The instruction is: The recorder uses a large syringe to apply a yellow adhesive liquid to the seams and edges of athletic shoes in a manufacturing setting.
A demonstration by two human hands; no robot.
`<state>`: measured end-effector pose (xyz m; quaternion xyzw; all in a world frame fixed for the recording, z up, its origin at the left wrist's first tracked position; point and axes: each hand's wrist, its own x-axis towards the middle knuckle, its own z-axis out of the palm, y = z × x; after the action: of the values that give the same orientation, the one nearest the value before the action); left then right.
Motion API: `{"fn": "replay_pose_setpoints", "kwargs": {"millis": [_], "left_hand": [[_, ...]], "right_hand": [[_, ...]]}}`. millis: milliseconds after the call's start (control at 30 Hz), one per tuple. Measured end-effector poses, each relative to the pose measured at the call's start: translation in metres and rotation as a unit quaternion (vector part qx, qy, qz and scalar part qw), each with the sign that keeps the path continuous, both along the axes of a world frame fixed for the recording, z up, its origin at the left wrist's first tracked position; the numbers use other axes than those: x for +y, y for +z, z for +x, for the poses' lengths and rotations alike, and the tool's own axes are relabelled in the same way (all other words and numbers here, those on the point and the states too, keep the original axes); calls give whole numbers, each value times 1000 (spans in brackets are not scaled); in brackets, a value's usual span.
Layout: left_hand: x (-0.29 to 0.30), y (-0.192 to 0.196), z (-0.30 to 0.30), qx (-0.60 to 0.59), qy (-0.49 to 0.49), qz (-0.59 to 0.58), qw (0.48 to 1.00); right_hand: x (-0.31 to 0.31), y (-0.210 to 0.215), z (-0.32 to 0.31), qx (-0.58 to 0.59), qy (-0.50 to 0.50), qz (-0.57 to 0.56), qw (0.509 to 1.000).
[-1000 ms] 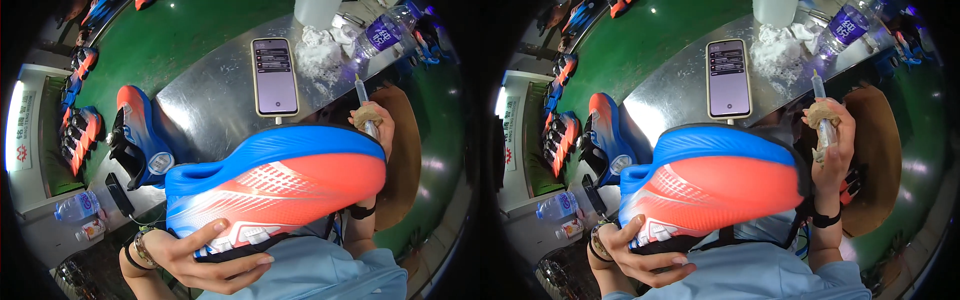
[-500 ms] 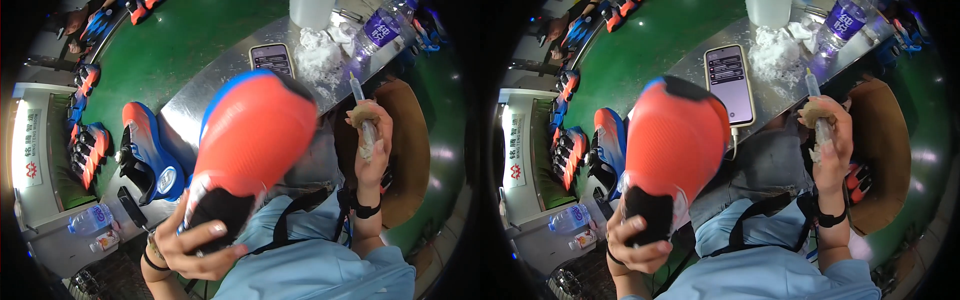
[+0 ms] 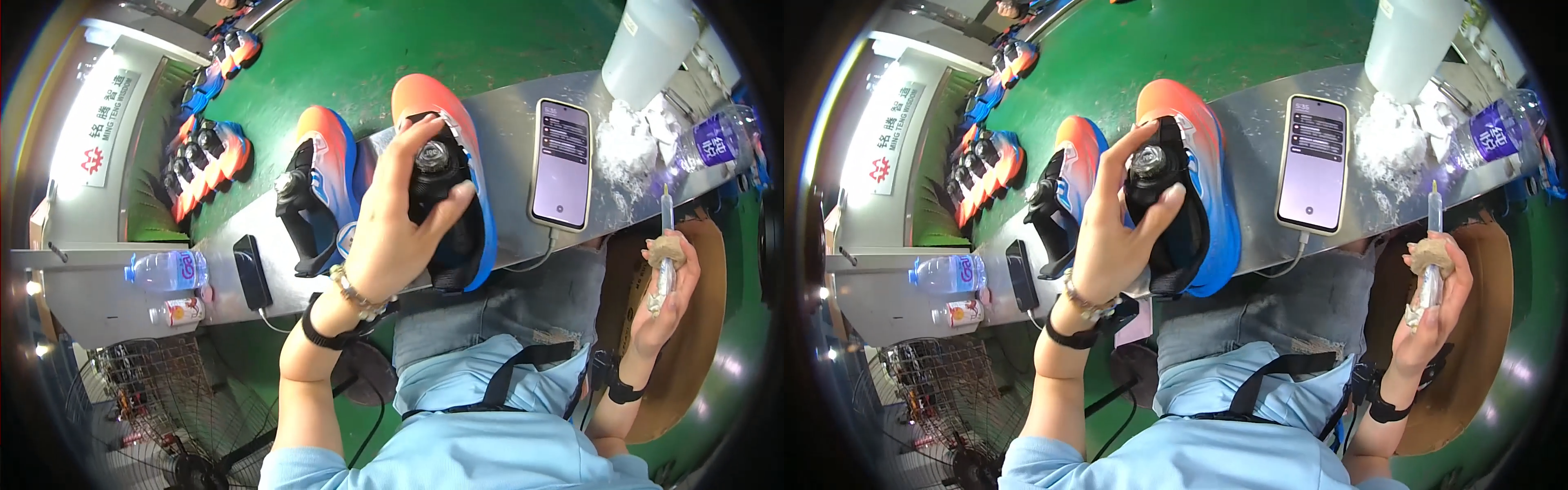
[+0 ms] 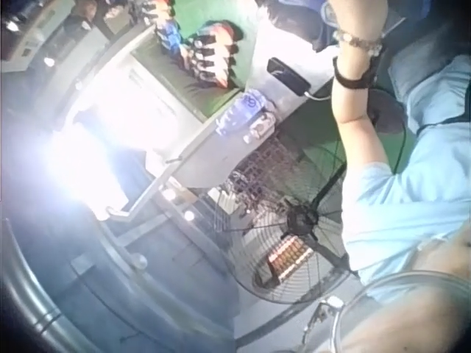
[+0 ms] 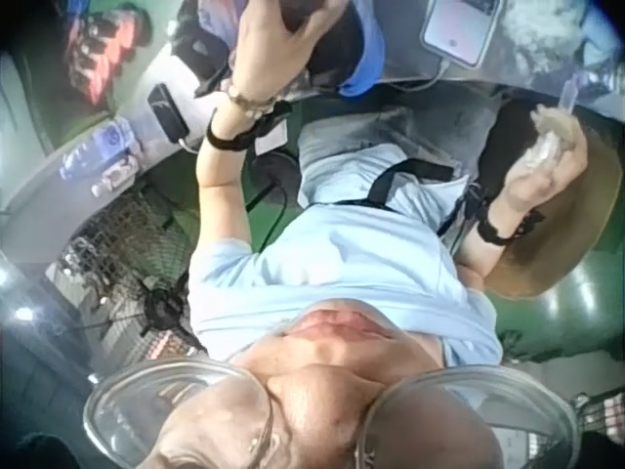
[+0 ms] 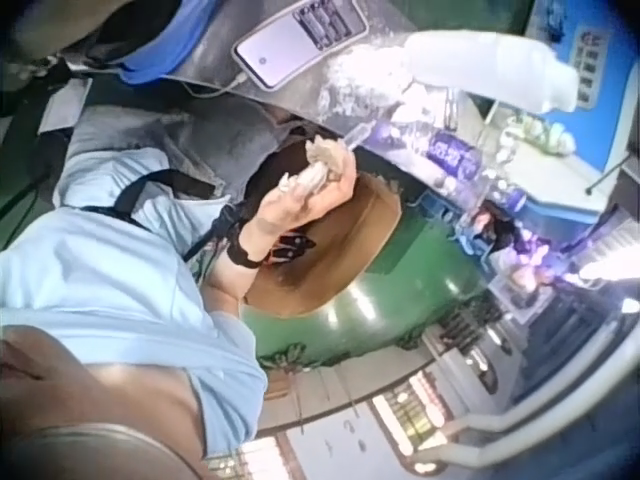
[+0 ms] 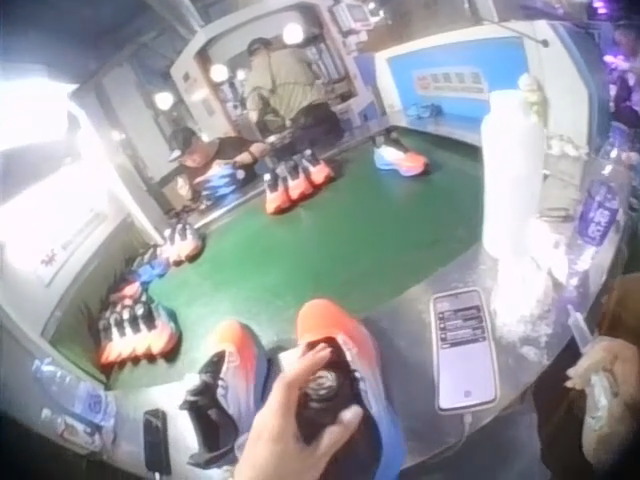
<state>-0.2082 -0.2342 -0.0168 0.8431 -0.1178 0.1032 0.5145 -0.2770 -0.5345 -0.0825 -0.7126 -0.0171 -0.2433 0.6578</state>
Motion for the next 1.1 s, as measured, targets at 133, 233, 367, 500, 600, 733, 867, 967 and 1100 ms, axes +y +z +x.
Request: {"fn": "replay_pose_setpoints", "kwargs": {"millis": [133,233,367,500,600,733,867,967,1100], "left_hand": [[36,31,-2,-192,85,348,914],[70,31,-1,-62,238,461,853],[102,18,-10,24,215,359,908],[102,16,-59,-89,196,254,943],[104,15,-100,-157,177,196,952],[99,23,-131,-187,130,224,948],[105,14,-151,-220,128,182,950],[109,13,-158,-237,98,172,951],[113,26,-158,-294,10,335,895]], "right_hand": [[1,-5,4,-7,-1,5,1000],[5,-12,16,-34,32,20,999],[9,-21,21,3,30,70,997],[9,-19,12,10,32,47,998],[11,-18,8,3,43,29,999],[15,-15,12,-20,38,-11,999],[29,-8,19,-31,41,-3,999],[35,-6,19,-31,33,9,999],[32,-14,18,2,21,29,999]]}}
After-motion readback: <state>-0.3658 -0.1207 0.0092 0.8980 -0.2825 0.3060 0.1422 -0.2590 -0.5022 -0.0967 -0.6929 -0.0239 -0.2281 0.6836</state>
